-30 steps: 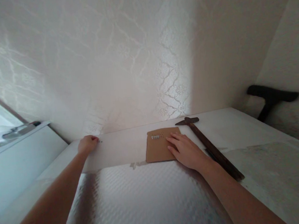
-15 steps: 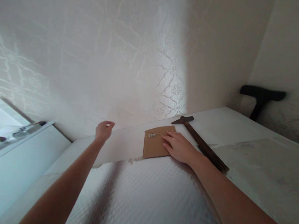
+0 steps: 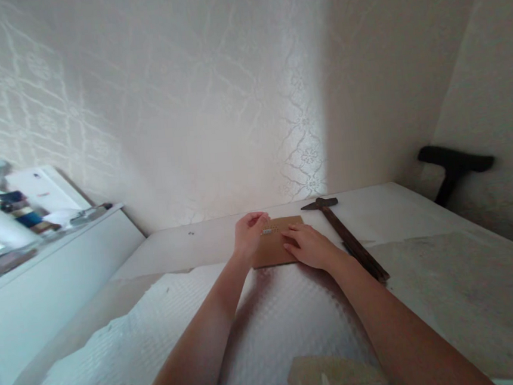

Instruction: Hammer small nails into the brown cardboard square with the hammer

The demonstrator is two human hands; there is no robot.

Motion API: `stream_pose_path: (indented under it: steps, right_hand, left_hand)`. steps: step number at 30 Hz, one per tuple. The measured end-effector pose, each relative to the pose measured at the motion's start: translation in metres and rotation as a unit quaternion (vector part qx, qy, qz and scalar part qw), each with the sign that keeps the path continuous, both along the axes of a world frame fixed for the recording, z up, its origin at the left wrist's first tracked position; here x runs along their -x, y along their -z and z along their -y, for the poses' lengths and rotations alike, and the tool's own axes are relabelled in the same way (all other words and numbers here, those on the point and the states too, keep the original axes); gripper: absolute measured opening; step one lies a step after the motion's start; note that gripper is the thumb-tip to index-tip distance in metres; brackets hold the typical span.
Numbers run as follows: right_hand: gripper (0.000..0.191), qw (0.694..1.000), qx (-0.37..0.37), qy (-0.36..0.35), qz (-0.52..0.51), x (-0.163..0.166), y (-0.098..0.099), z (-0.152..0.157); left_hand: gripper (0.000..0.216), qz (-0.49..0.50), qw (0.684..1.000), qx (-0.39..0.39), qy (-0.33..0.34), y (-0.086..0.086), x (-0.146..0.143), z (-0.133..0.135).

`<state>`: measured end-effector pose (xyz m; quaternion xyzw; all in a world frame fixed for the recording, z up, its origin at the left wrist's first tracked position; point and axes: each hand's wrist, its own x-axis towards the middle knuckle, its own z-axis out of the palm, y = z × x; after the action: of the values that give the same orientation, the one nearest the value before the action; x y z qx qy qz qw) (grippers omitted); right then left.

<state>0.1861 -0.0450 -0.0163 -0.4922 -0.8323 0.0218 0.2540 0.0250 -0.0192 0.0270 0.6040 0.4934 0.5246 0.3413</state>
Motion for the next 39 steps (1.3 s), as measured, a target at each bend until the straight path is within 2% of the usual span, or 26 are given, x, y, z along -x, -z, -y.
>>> stream_pose_path:
  steps: [6,12,18,23,39]
  right_hand:
    - [0.039,0.999,0.016,-0.01,0.032,0.006,-0.013,0.011]
    - [0.037,0.999,0.012,-0.02,0.031,0.009,-0.016,0.017]
    - [0.039,0.999,0.015,-0.028,0.024,0.004,-0.014,0.014]
    - [0.041,0.999,0.019,-0.038,0.02,0.003,-0.014,0.013]
    - [0.041,0.999,0.012,-0.032,0.025,0.004,-0.011,0.012]
  left_hand:
    - [0.019,-0.041,0.998,-0.005,-0.042,0.016,0.019,-0.016]
    - [0.021,-0.088,0.996,0.018,-0.008,0.023,0.021,-0.022]
    - [0.023,-0.152,0.987,0.057,0.018,0.021,0.022,-0.019]
    - [0.022,-0.19,0.979,0.059,0.035,0.018,0.021,-0.016]
    - [0.024,-0.229,0.971,0.067,0.029,0.017,0.022,-0.015]
